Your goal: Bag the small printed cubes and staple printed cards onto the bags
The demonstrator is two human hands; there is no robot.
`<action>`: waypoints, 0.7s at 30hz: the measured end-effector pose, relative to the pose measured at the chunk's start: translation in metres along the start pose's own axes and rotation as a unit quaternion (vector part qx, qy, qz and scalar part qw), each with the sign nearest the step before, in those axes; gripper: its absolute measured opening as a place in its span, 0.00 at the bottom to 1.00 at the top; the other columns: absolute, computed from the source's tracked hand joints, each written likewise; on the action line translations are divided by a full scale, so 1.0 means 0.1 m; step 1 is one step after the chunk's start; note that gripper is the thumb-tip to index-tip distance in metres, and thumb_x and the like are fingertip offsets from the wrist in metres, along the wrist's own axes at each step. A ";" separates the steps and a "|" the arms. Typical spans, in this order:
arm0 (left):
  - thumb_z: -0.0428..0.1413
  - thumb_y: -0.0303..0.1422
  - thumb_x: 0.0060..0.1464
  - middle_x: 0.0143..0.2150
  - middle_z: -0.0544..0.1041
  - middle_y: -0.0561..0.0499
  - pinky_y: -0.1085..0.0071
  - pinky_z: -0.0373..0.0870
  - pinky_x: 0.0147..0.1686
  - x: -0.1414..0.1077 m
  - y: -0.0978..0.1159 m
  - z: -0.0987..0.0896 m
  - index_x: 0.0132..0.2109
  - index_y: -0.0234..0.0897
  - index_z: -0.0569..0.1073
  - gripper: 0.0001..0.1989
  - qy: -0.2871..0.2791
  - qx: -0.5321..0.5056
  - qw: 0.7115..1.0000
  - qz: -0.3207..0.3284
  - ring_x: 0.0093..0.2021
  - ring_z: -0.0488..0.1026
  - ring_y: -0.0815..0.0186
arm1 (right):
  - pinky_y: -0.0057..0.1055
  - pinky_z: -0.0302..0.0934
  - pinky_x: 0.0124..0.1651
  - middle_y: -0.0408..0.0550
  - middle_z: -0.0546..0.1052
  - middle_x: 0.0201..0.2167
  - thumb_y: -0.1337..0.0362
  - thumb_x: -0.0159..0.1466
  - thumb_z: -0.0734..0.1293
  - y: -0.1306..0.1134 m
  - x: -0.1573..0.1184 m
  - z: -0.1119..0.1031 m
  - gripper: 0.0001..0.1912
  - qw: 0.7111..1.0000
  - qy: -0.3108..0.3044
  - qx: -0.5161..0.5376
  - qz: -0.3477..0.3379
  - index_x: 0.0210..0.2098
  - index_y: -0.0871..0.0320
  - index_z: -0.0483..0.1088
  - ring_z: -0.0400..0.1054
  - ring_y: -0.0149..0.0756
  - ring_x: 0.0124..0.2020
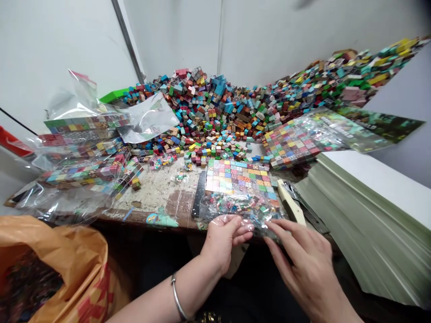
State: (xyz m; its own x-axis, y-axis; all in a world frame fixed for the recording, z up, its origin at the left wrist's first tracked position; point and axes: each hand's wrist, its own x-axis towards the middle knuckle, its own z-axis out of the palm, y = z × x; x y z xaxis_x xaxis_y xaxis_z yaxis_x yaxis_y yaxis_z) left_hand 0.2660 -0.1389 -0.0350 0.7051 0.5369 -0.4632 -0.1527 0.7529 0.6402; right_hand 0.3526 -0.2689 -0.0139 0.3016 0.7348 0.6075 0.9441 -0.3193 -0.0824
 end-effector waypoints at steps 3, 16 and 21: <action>0.61 0.31 0.46 0.32 0.77 0.43 0.69 0.75 0.36 -0.02 0.00 0.01 0.33 0.29 0.69 0.10 0.001 0.007 1.000 -0.002 0.33 0.76 0.64 | 0.39 0.61 0.45 0.54 0.73 0.44 0.64 0.61 0.62 -0.07 -0.20 -0.04 0.17 0.998 -0.040 0.047 -0.001 0.49 0.60 0.66 0.67 0.41 0.44; 0.58 0.29 0.49 0.33 0.77 0.43 0.71 0.74 0.35 -0.09 -0.06 0.07 0.33 0.30 0.69 0.06 -0.004 0.003 1.000 -0.013 0.33 0.76 0.65 | 0.28 0.66 0.48 0.54 0.62 0.58 0.71 0.63 0.54 -0.11 -0.32 0.09 0.25 0.990 -0.118 0.073 -0.007 0.60 0.59 0.53 0.66 0.37 0.50; 0.58 0.30 0.50 0.36 0.77 0.40 0.72 0.74 0.33 -0.10 -0.03 0.06 0.35 0.30 0.69 0.07 -0.002 0.034 0.999 -0.031 0.33 0.76 0.64 | 0.31 0.64 0.50 0.53 0.62 0.58 0.70 0.63 0.55 -0.02 -0.37 0.04 0.27 0.991 -0.118 0.059 -0.008 0.61 0.59 0.51 0.63 0.38 0.53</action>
State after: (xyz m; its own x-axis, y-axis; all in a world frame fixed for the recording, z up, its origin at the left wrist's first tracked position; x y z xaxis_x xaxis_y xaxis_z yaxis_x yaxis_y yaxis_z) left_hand 0.2637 -0.1492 -0.0283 0.7150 0.4886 -0.5000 -0.0614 0.7564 0.6513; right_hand 0.3402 -0.2933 -0.0396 0.2970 0.8625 0.4097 0.9535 -0.2453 -0.1749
